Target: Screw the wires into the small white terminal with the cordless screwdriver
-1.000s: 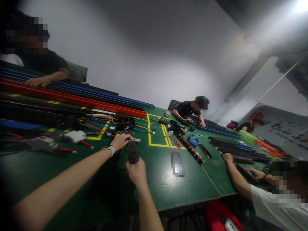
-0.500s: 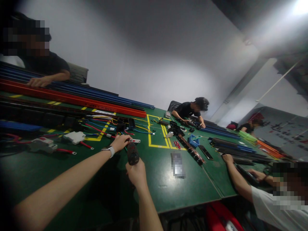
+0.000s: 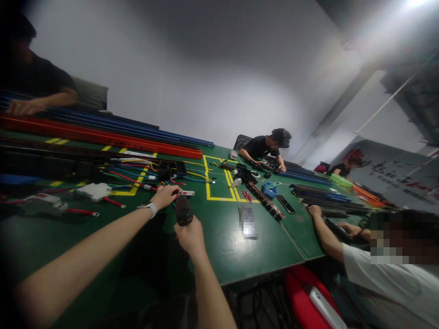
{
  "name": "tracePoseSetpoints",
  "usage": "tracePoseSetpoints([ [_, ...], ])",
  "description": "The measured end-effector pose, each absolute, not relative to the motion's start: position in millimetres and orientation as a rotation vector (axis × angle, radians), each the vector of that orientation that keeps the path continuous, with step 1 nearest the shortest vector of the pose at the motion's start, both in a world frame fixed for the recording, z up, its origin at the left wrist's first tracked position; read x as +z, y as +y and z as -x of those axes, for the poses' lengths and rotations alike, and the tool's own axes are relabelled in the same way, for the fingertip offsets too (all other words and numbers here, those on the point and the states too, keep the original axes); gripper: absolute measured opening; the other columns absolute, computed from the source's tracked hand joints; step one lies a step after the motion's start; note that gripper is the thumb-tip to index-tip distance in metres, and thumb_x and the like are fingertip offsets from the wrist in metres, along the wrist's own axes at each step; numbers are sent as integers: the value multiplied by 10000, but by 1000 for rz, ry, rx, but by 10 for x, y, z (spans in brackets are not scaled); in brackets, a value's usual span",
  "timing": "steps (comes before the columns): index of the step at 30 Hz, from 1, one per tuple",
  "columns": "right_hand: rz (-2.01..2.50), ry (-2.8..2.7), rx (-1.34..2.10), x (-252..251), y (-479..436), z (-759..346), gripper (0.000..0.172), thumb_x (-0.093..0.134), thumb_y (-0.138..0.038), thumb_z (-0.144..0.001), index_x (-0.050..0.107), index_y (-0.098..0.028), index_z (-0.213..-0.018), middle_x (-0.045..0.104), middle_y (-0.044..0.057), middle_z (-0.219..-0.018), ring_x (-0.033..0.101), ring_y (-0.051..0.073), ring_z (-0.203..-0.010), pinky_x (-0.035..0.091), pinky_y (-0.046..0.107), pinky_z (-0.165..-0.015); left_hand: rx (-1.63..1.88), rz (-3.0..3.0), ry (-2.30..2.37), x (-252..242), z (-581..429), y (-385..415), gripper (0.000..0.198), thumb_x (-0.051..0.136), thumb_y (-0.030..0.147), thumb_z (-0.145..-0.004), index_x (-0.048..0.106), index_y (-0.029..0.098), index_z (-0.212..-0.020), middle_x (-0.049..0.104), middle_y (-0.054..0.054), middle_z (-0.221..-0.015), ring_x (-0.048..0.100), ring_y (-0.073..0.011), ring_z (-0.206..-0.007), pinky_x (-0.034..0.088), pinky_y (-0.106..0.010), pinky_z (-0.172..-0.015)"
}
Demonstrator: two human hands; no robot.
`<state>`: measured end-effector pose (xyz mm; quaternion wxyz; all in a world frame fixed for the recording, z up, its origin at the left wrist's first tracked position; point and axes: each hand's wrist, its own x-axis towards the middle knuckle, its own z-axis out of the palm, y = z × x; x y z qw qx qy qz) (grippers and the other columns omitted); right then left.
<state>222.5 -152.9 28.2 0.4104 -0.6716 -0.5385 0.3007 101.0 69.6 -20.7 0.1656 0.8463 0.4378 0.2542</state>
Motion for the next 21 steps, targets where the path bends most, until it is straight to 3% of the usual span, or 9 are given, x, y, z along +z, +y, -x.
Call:
tracePoseSetpoints([
  [21,1703,-1367,776,328,-1548,-2216,124,523,-230,-829,623,-173,-782,612,-7,-577,602,142,-552,417,207,-520,723,-2399,1248,-160,-992,659,248,580,340,-900,728,304,-1095,747,-38,-1136,629,-255,-1118,370,-387,-975],
])
